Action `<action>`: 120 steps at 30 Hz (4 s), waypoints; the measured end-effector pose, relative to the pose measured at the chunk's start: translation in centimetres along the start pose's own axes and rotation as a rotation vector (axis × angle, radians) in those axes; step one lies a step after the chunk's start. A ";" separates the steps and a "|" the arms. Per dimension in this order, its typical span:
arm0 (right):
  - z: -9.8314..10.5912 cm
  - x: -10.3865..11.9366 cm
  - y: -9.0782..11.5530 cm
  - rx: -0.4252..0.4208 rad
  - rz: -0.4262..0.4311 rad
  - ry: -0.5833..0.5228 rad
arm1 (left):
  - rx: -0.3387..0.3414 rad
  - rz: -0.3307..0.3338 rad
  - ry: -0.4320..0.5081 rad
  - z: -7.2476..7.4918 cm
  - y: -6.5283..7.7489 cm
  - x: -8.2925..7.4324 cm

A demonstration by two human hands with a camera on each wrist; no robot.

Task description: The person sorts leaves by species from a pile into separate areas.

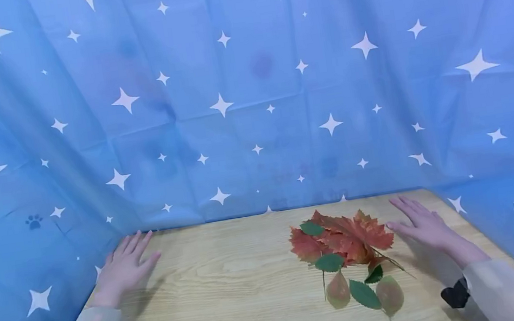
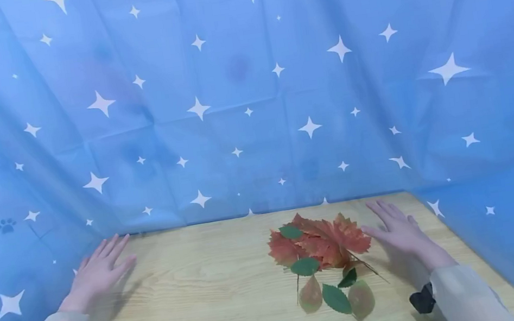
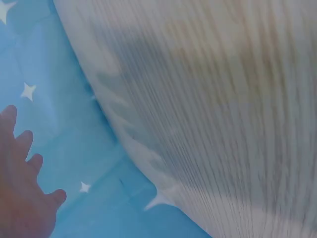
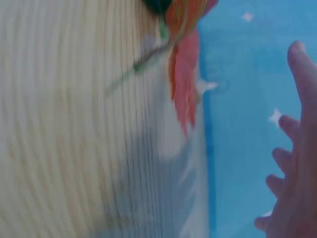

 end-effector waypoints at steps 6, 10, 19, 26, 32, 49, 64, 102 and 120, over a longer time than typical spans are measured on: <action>-0.1 2.9 1.0 -0.012 0.100 -0.151 | -0.012 -0.089 0.003 -0.2 -0.8 -3.1; -0.6 5.2 1.7 0.002 0.142 -0.190 | -0.057 -0.169 0.022 -0.5 -1.3 -5.9; -0.9 10.6 2.8 0.034 0.235 -0.192 | -0.007 -0.393 -0.035 -2.4 -1.6 -14.8; -1.0 11.5 3.9 0.016 0.207 -0.148 | 0.112 -0.579 -0.102 -5.1 -0.1 -22.5; -0.4 11.7 5.8 -0.039 0.199 -0.119 | 0.112 -0.816 -0.131 -6.4 2.0 -27.7; -3.5 9.9 6.7 0.286 0.108 -0.276 | 0.104 -1.145 -0.232 -10.5 3.3 -35.2; -5.5 8.8 6.2 0.287 0.027 -0.262 | 0.207 -1.176 -0.287 -13.0 2.4 -37.9; -4.8 9.5 6.8 0.227 0.013 -0.059 | 0.447 -1.004 0.183 -12.2 1.7 -39.9; -5.7 6.4 5.7 0.239 -0.025 -0.642 | 0.614 -0.701 0.732 -10.6 1.6 -37.5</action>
Point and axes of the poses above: each hand's wrist, its own y-axis away from the middle knuckle, its own z-axis out of the back of the hand, x = y × z, the point moved 7 cm from there along -y, towards the middle knuckle, and after that the axes turned 2 degrees about z, right-handed, at the moved point
